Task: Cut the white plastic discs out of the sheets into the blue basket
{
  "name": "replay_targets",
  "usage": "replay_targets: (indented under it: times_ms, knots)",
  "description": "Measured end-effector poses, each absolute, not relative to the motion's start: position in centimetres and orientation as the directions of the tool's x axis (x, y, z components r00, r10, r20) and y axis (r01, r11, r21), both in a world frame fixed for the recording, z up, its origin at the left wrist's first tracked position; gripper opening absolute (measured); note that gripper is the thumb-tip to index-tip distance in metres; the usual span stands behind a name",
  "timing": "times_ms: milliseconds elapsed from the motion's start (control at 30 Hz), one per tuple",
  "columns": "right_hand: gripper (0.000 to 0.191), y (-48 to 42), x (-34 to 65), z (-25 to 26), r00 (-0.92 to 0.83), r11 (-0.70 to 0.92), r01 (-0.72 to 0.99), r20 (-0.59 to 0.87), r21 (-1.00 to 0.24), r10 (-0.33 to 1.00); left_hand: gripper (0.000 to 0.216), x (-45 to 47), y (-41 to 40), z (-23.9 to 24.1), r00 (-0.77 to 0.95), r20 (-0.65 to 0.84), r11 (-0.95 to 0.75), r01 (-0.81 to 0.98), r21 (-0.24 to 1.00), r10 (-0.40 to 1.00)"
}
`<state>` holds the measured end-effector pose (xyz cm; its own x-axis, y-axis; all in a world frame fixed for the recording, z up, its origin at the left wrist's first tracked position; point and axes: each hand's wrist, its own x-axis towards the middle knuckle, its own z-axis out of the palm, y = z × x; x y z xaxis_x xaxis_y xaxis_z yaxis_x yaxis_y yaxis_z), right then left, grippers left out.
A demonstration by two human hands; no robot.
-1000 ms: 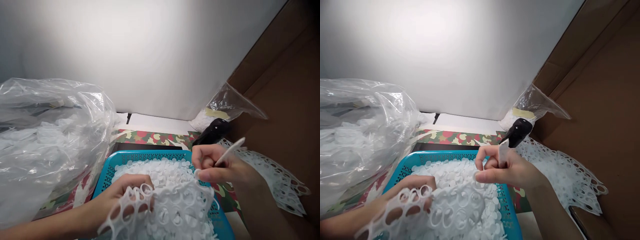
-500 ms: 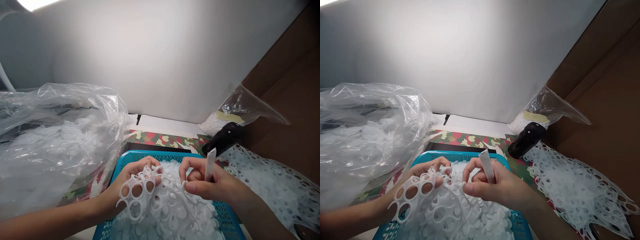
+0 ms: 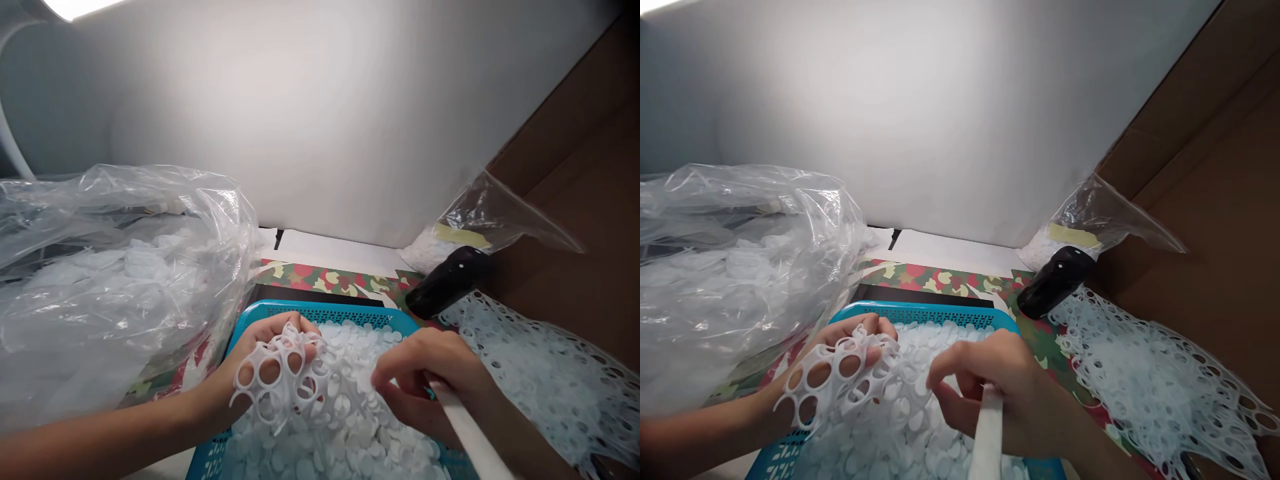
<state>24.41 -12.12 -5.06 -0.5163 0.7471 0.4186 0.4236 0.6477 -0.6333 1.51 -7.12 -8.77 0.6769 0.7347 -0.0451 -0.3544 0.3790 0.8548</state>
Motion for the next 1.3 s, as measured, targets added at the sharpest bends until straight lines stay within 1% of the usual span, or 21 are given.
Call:
replay_targets:
  times_ms: [67, 167, 267, 367, 500, 700, 867, 1000, 1300]
  knots:
    - [0.022, -12.2, 24.5, -5.2, -0.551, 0.744, 0.409, 0.507, -0.528, 0.663, 0.015, 1.5, -7.1, -8.8, 0.676, -0.043, 0.379, -0.358, 0.853, 0.736]
    - [0.019, -12.1, 24.8, -5.2, -0.6, 0.827, 0.398, 0.569, -0.396, 0.562, 0.014, 1.4, -7.2, -8.9, 0.666, -0.009, 0.348, -0.377, 0.858, 0.746]
    - [0.021, -12.0, 25.2, -4.8, -0.652, 0.857, 0.423, 0.557, -0.296, 0.514, 0.021, 1.3, -7.1, -9.0, 0.661, 0.075, 0.272, -0.407, 0.872, 0.747]
    - [0.019, -12.1, 25.6, -4.4, -0.686, 0.864, 0.434, 0.528, -0.255, 0.501, 0.033, 1.1, -7.0, -8.6, 0.67, 0.11, 0.212, -0.38, 0.9, 0.734]
    - [0.014, -12.3, 25.9, -4.1, -0.69, 0.856, 0.453, 0.509, -0.252, 0.515, 0.04, 0.9, -6.9, -8.1, 0.658, 0.134, 0.131, -0.338, 0.932, 0.741]
    - [0.025, -12.2, 25.9, -4.4, -0.655, 0.851, 0.461, 0.55, -0.252, 0.518, 0.034, 0.8, -6.9, -9.0, 0.673, 0.18, 0.119, -0.373, 0.92, 0.717]
    - [0.025, -11.6, 26.3, -4.6, -0.662, 0.86, 0.373, 0.55, -0.348, 0.51, 0.036, 0.8, -6.8, -9.4, 0.665, 0.236, 0.108, -0.433, 0.895, 0.709]
    - [0.027, -11.5, 26.5, -4.7, -0.645, 0.845, 0.376, 0.548, -0.379, 0.533, 0.039, 0.9, -6.8, -9.2, 0.657, 0.218, 0.114, -0.424, 0.899, 0.722]
    - [0.025, -11.6, 26.4, -4.5, -0.629, 0.835, 0.405, 0.55, -0.371, 0.549, 0.039, 1.1, -6.8, -9.0, 0.645, 0.255, 0.064, -0.429, 0.901, 0.721]
